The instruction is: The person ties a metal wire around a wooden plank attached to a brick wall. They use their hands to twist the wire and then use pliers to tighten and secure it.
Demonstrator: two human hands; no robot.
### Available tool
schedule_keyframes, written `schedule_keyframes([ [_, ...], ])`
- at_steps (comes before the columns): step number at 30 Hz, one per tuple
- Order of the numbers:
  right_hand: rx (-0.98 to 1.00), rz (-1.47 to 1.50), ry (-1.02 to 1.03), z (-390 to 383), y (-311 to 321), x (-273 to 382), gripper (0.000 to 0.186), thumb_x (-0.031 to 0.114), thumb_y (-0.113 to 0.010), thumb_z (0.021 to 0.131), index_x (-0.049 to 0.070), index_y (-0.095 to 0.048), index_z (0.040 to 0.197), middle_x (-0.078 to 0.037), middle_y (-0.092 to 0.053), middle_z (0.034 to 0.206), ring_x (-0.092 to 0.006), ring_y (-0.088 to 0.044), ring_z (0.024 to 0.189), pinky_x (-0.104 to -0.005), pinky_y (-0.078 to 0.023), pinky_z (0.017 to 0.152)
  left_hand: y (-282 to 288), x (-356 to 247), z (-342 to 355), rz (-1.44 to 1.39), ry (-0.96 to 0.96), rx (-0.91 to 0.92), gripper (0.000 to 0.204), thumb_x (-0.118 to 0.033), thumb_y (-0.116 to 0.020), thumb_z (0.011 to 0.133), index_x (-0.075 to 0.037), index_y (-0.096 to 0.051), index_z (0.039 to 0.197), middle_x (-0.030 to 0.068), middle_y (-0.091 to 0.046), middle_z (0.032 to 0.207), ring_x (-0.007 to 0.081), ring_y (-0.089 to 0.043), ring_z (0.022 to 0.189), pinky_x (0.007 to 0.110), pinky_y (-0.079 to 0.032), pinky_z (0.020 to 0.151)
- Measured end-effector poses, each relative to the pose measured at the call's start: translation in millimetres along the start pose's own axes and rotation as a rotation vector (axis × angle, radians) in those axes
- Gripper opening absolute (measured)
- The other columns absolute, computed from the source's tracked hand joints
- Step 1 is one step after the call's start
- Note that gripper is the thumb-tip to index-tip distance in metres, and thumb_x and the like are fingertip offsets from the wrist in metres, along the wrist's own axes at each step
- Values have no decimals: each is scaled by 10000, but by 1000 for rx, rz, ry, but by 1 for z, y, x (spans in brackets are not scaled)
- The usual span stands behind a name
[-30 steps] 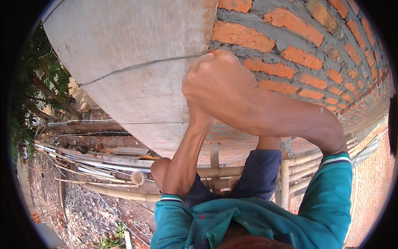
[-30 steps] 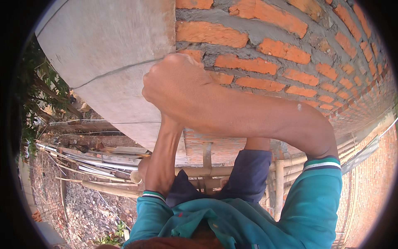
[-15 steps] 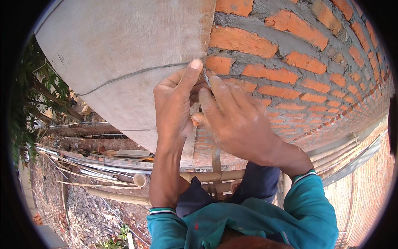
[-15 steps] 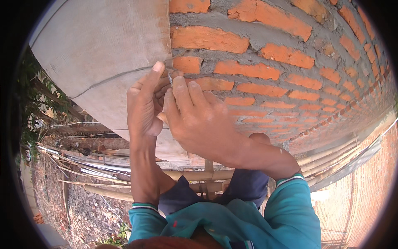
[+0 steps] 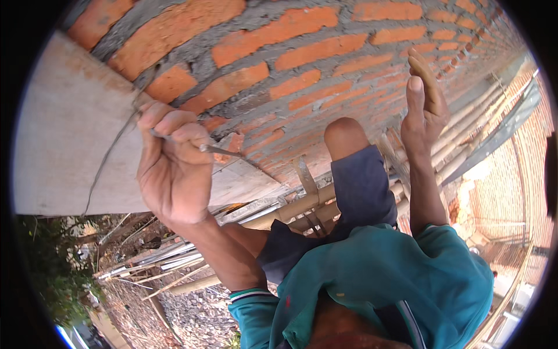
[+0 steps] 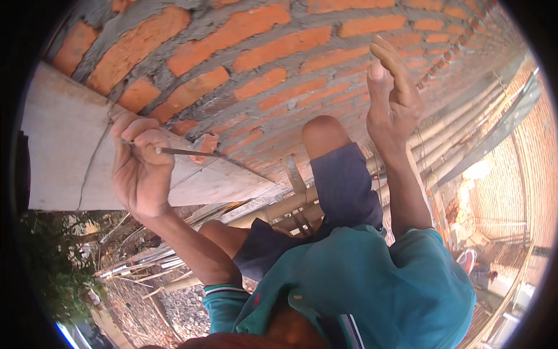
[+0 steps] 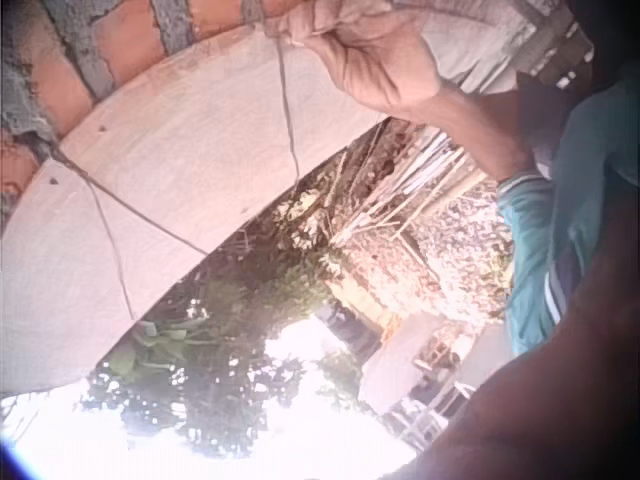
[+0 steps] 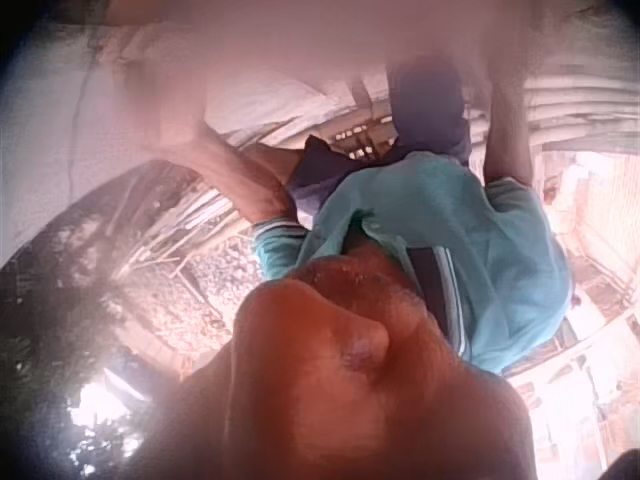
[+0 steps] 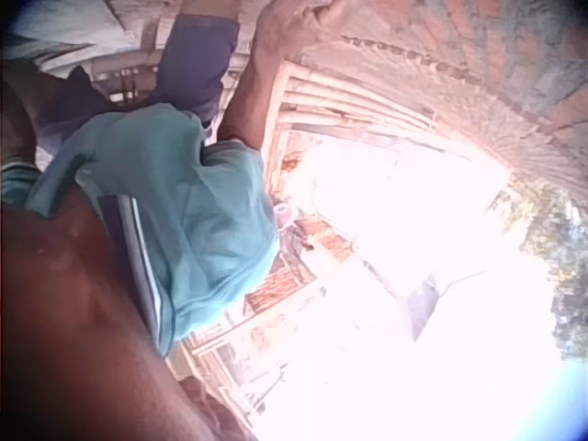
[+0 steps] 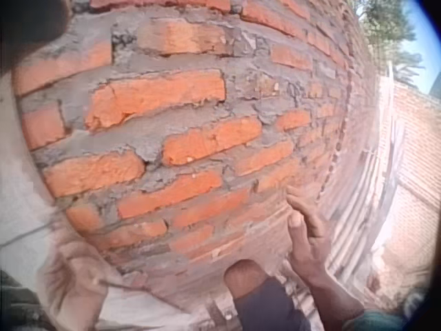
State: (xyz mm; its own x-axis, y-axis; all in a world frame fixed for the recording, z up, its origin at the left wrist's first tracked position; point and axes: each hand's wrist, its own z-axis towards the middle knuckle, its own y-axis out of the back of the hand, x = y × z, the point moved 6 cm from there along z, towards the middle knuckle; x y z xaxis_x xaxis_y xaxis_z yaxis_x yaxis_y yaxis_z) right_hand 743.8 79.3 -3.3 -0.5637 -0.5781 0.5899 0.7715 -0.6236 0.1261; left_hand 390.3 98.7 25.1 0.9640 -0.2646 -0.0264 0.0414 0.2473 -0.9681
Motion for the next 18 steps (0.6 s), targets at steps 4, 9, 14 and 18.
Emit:
schedule_keyframes([
  [4,-360,-41,-638,-80,131,-158,331,231,-621,1059,-33,-692,1246,-137,-734,1208,-179,-674,1054,-335,-534,910,-4,-3,5,24,218,-63,214,-108,-537,1060,-167,-539,855,-52,-527,828,110,-502,806,324,-393,749],
  [9,-446,-494,-1254,-262,259,-245,267,209,-628,1043,-20,-712,1152,-93,-760,983,-121,-671,744,-296,-528,637,0,-54,-3,634,-42,-171,125,-155,-588,1035,-79,-550,1127,55,-531,1107,174,-548,913,365,-467,813],
  [14,437,-1065,-1240,-366,255,-249,325,315,-634,964,18,-763,937,-256,-733,928,-453,-705,943,-534,-545,859,-36,-100,-20,1918,-474,-469,186,-178,-498,1104,-14,-545,1178,95,-583,1097,187,-509,834,341,-457,713],
  [18,683,-733,-1219,-390,180,-256,317,340,-648,973,38,-738,948,-242,-731,967,-449,-694,927,-539,-535,842,-84,-121,-21,2665,-191,-773,309,-248,-422,1102,-64,-668,1079,95,-696,1169,302,-657,1010,452,-530,855],
])
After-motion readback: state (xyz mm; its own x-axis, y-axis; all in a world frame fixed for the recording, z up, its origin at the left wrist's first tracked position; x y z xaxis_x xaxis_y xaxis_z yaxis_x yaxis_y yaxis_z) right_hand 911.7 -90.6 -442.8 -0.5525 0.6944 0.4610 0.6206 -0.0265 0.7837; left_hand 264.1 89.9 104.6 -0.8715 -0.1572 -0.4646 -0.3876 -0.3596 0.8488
